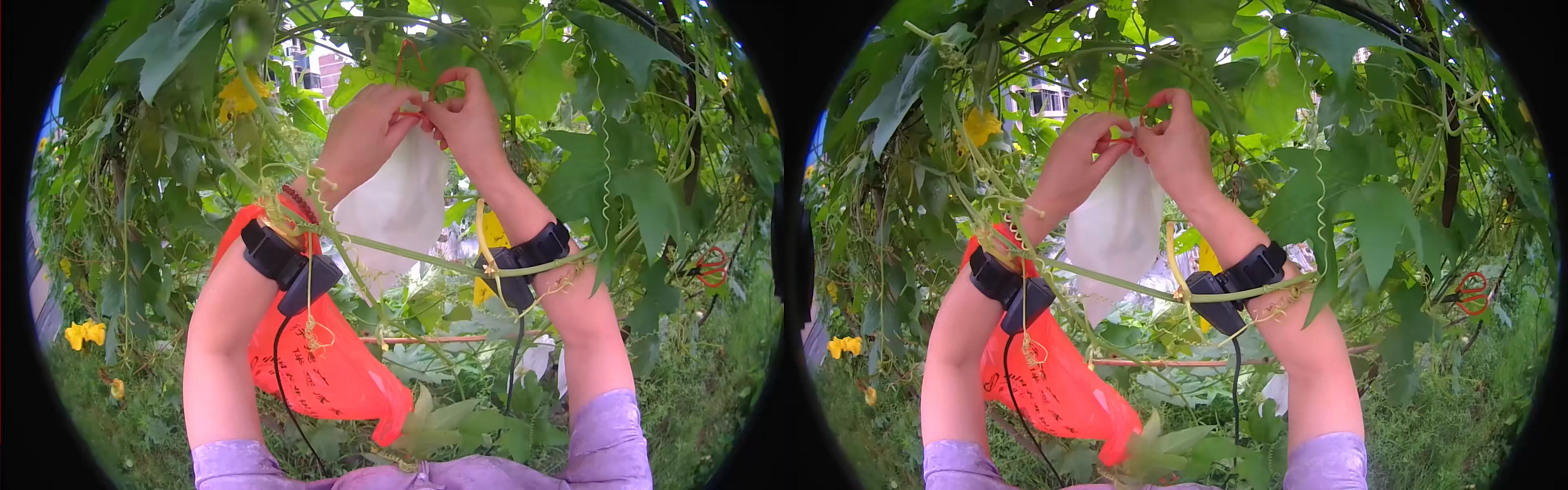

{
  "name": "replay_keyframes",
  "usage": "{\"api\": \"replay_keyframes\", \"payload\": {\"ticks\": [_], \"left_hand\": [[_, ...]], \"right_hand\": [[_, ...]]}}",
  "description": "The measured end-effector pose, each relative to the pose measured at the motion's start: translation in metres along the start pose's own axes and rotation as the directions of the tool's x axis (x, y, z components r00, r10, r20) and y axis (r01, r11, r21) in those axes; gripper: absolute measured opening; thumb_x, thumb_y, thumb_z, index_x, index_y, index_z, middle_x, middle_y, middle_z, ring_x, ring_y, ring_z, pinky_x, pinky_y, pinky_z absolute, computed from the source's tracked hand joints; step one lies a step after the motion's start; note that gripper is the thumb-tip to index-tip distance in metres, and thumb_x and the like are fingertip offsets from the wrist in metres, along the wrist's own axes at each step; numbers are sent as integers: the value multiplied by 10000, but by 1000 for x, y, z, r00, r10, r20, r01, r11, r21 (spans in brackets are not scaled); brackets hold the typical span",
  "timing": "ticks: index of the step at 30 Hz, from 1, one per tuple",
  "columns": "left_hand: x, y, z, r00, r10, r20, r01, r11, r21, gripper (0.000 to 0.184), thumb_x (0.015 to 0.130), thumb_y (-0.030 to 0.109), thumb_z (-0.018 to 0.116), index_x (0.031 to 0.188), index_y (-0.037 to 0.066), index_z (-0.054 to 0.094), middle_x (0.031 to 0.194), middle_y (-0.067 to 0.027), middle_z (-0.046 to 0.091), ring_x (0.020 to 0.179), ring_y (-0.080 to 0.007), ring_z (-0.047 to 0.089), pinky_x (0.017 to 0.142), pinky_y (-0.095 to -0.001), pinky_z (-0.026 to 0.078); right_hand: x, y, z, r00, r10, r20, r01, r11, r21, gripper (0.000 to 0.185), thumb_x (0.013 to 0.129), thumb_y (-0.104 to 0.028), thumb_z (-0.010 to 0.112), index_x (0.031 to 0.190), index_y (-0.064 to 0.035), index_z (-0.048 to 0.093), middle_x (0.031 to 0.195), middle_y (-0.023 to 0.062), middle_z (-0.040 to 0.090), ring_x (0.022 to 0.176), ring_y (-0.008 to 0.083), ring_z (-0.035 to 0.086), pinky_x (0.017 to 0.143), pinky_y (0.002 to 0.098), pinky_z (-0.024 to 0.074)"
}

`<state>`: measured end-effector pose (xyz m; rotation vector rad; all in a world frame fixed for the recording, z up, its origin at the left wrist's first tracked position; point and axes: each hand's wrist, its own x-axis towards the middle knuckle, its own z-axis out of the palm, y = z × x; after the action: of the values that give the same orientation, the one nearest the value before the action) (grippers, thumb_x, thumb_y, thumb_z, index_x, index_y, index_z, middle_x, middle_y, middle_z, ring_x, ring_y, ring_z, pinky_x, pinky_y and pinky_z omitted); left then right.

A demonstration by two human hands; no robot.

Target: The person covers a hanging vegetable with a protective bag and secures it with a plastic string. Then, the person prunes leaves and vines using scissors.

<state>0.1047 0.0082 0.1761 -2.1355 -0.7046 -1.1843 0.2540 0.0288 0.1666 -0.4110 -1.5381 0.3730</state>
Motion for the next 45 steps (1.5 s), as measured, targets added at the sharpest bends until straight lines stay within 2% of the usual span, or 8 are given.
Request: {"api": "replay_keyframes", "payload": {"ticks": [6, 8, 11, 20, 27, 33, 38, 45], "left_hand": [[0, -1, -1, 995, 73, -69, -62, 988, 143, 125, 794, 104, 582, 905, 47, 594, 801, -87, 558, 752, -222, 547, 646, -284, 442], [-1, -7, -5, 986, -148, 81, 157, 980, -120, 146, 804, 156, 571, 909, 72, 629, 824, -58, 606, 785, -198, 572, 677, -306, 446], [0, -23, -4, 902, -280, 328, 415, 771, -483, 188, 829, 177, 565, 936, 39, 633, 882, -29, 632, 807, -99, 563, 708, -251, 436], [1, -18, -9, 882, -299, 363, 469, 508, -723, 225, 834, 176, 568, 982, 16, 624, 907, -8, 620, 814, -62, 543, 735, -195, 421], [2, -37, -1, 906, -344, 247, 423, 724, -545, 198, 811, 201, 601, 913, 33, 624, 786, -25, 622, 742, -77, 560, 665, -230, 444], [3, -62, -2, 928, -356, -108, 352, 934, -57, 151, 772, 142, 609, 827, 5, 579, 704, -86, 609, 619, -147, 572, 576, -281, 441], [0, -63, 1, 923, -372, -103, 386, 898, 210, 177, 745, 163, 624, 829, 10, 594, 728, -118, 620, 641, -241, 597, 590, -330, 459], [-6, -35, -6, 960, -215, -179, 245, 955, 166, 164, 746, 166, 633, 816, 22, 599, 759, -98, 600, 667, -215, 578, 611, -319, 445]], "right_hand": [[5, 11, -8, 987, 33, 155, -53, 991, 125, 256, 734, -21, 581, 970, -19, 481, 647, 81, 608, 562, 119, 576, 505, 242, 446], [3, 18, -6, 944, -257, 207, 275, 959, -63, 202, 728, -22, 590, 919, -15, 523, 730, 76, 599, 627, 132, 574, 554, 251, 459], [-6, 15, 1, 949, -302, 90, 312, 941, -134, 184, 721, -32, 599, 898, -19, 548, 797, 81, 575, 690, 152, 579, 599, 265, 469], [-13, 15, 2, 868, -491, 75, 488, 816, -309, 117, 725, -99, 620, 821, -34, 606, 815, 106, 566, 664, 244, 574, 585, 321, 465], [-3, 14, -11, 902, -420, 101, 421, 802, -424, 123, 719, -145, 618, 780, -38, 621, 728, 125, 576, 658, 305, 572, 590, 385, 454], [4, 8, -28, 909, -371, 188, 394, 625, -673, 138, 714, -143, 560, 740, -23, 623, 714, 146, 584, 657, 332, 569, 587, 406, 449], [9, -3, -26, 968, 116, 222, -18, 917, -399, 176, 765, -162, 552, 669, -16, 578, 663, 44, 581, 484, 136, 445, 501, 277, 384], [17, -24, -13, 889, 152, 431, -254, 949, 189, 213, 820, -181, 499, 881, -7, 606, 776, 31, 592, 552, 77, 449, 526, 233, 399]]}}
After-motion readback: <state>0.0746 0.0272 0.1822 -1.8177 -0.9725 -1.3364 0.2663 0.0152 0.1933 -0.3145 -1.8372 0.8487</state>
